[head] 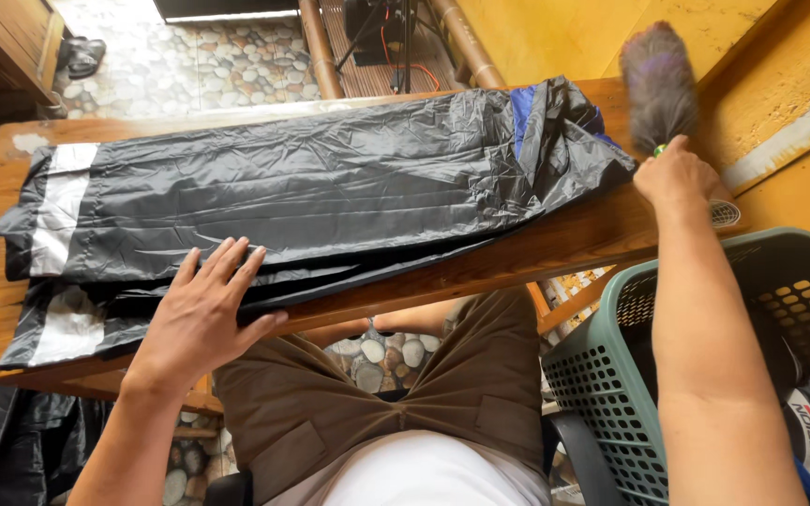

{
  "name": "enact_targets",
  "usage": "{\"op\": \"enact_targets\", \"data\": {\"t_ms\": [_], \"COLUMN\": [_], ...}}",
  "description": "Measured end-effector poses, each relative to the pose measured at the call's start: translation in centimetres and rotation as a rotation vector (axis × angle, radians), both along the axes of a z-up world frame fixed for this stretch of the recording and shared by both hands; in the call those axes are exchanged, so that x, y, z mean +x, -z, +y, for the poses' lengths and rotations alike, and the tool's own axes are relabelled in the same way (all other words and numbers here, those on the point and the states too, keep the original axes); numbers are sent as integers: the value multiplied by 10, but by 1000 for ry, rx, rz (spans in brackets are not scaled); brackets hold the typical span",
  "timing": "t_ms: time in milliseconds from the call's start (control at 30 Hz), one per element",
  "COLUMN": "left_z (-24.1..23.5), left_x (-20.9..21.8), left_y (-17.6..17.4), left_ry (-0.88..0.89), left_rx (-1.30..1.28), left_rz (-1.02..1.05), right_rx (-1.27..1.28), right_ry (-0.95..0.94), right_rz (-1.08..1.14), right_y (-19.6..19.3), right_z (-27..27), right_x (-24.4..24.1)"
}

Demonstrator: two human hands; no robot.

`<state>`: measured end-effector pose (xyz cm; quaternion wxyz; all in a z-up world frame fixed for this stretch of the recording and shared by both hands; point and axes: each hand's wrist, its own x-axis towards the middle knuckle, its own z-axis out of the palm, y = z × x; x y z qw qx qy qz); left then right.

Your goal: The person secures a black plastic bag with a blue clip, then uses a feather duster to wipe the surface of the bag. They place the bag into a basket, retrieve a larger black plastic bag, and continue wiping it with the duster on a wooden table.

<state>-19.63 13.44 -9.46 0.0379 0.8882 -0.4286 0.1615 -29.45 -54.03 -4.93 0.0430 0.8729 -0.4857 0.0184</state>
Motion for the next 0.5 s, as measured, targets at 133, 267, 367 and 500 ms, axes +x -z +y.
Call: {"op": "enact_targets", "data": {"t_ms": [133, 267, 367, 500], "left_z": [-16, -24, -27, -29], "left_x": [14, 10, 13, 10], "left_y": [6, 7, 8, 4], "left_ry": [17, 82, 55, 74], "left_rx": [40, 80, 75, 77], "left_rz": [50, 91, 5, -51], "right_rx": [27, -3, -36, -1], "right_ry": [10, -43, -113, -100], "right_rz": [110, 194, 175, 18], "right_y": [15, 30, 31, -18], "right_z": [-19, -38, -45, 16], "right_x": [-20, -31, -32, -24]}}
